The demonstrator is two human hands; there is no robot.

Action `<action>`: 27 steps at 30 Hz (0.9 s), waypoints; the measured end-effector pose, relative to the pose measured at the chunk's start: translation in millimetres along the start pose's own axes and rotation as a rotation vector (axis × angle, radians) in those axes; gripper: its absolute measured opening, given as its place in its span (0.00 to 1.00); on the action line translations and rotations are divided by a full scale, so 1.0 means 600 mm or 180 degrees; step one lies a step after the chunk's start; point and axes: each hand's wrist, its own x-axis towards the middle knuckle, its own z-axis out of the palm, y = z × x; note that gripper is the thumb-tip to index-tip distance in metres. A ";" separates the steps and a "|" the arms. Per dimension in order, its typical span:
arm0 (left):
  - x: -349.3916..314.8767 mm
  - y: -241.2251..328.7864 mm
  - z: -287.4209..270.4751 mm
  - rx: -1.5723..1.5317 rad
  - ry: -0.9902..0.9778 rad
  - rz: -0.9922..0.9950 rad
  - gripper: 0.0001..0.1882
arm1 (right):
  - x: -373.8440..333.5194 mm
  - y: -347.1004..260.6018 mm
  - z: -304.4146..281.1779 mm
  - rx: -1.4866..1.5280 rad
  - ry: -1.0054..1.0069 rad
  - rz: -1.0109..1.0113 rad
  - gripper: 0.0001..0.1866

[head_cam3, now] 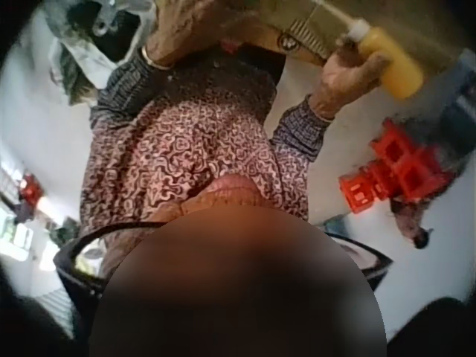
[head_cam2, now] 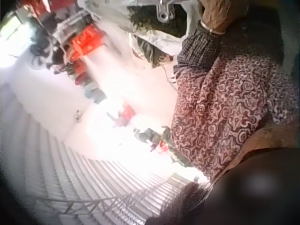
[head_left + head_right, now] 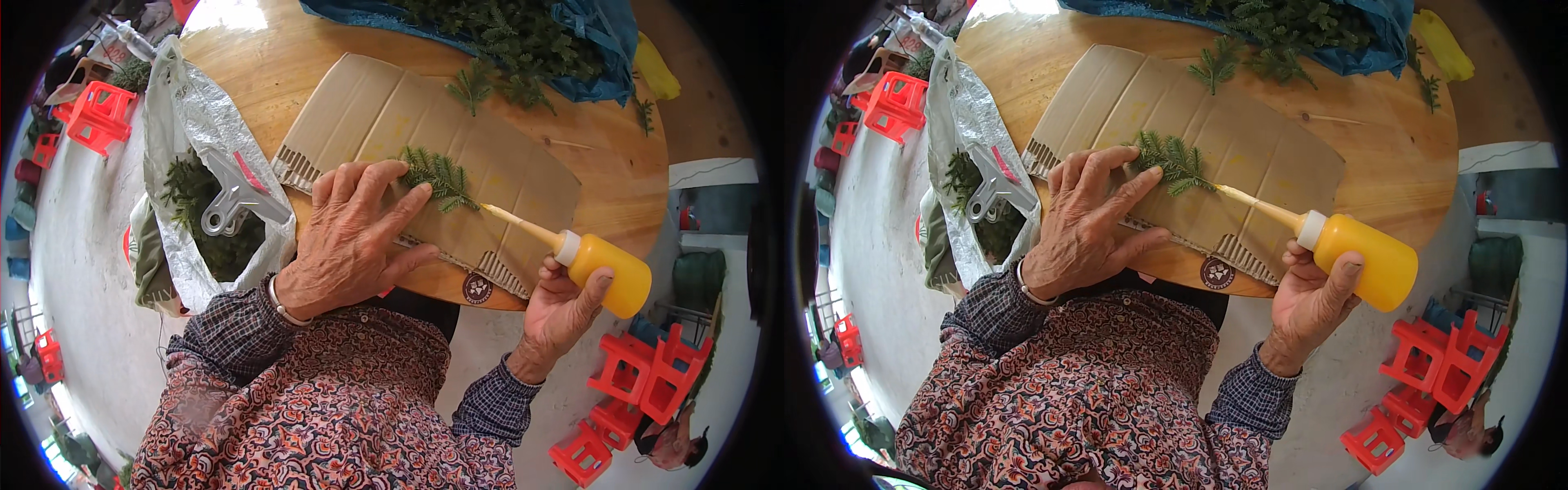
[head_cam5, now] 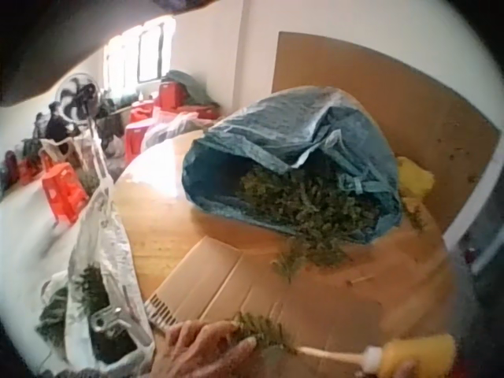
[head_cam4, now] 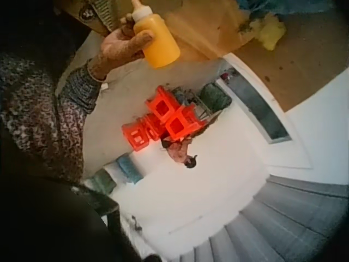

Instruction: Apply liquid from a squeeze bottle onto small green sprigs on a cardboard surface.

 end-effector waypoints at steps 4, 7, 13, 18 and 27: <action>0.000 0.002 -0.002 -0.0006 -0.0044 -0.0085 0.28 | -0.001 -0.002 -0.005 -0.0025 0.0010 0.0004 0.22; 0.000 0.003 -0.002 0.0016 -0.0050 -0.0080 0.28 | -0.002 -0.004 -0.009 -0.0032 0.0035 0.0020 0.22; 0.000 0.003 -0.003 0.0048 -0.0065 -0.0065 0.28 | -0.004 -0.006 -0.009 -0.0023 0.0113 0.0030 0.23; 0.000 -0.002 0.001 0.0040 0.0005 0.0035 0.27 | -0.005 -0.006 -0.012 -0.0097 0.0113 -0.0067 0.24; 0.016 -0.009 -0.008 -0.0057 0.0151 -0.0009 0.18 | -0.003 -0.004 -0.011 0.0327 0.0172 -0.0083 0.25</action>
